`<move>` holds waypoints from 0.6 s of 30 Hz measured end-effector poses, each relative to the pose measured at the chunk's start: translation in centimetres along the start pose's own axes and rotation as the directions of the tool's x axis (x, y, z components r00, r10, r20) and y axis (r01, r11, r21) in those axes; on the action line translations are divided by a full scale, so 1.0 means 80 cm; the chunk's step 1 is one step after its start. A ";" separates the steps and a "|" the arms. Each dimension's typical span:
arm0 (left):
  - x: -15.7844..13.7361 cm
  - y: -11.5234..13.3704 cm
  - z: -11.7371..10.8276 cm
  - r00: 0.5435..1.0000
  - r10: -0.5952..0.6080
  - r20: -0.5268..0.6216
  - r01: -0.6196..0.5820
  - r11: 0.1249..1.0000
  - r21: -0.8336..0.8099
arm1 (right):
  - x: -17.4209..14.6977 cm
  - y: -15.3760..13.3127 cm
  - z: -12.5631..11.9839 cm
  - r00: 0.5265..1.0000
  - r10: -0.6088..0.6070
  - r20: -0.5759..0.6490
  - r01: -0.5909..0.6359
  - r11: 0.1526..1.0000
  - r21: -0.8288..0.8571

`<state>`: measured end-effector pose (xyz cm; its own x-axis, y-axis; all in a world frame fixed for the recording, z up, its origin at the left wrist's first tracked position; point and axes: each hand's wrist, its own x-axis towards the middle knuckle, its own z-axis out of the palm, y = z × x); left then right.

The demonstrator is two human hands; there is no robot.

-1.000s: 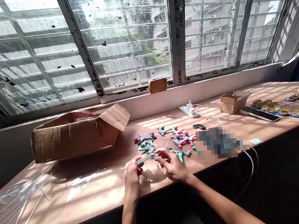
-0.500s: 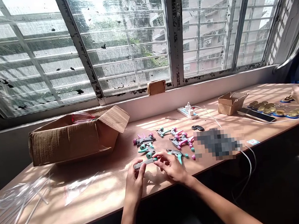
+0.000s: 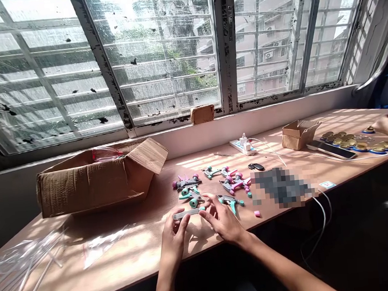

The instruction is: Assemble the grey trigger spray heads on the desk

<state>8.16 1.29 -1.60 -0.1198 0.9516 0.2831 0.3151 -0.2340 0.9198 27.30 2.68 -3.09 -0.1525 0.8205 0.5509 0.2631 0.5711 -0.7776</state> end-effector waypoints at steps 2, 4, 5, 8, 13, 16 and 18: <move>0.000 0.000 -0.001 1.000 -0.008 -0.006 0.008 1.000 -0.004 | -0.021 0.002 -0.015 0.981 -0.121 -0.152 0.079 0.963 -0.258; 0.000 -0.001 -0.001 1.000 -0.015 -0.008 0.015 1.000 -0.006 | -0.051 0.011 -0.040 0.957 -0.262 -0.121 0.159 0.828 -0.537; 0.000 0.000 -0.001 1.000 -0.019 -0.007 0.019 1.000 -0.005 | -0.067 0.019 -0.055 0.954 -0.277 -0.111 0.148 0.761 -0.631; 0.001 0.001 0.002 1.000 -0.016 -0.005 0.016 1.000 0.015 | -0.109 0.052 -0.097 0.954 -0.207 -0.217 -0.021 0.674 -0.739; 0.002 0.000 0.004 1.000 0.002 -0.012 -0.002 1.000 0.030 | -0.128 0.093 -0.132 0.955 -0.171 -0.243 0.001 0.821 -0.572; 0.001 -0.001 0.003 1.000 -0.003 -0.012 0.003 1.000 0.023 | -0.112 0.093 -0.139 0.966 -0.143 -0.213 0.011 0.852 -0.524; 0.001 -0.002 0.003 1.000 -0.004 -0.011 0.004 1.000 0.031 | -0.097 0.086 -0.141 0.975 -0.115 -0.192 -0.010 0.833 -0.553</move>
<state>8.30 1.47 -1.78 -0.1318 0.9502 0.2825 0.3438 -0.2234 0.9121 41.08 -0.05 -9.32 0.0039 0.7290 0.6845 0.7472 0.4528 -0.4864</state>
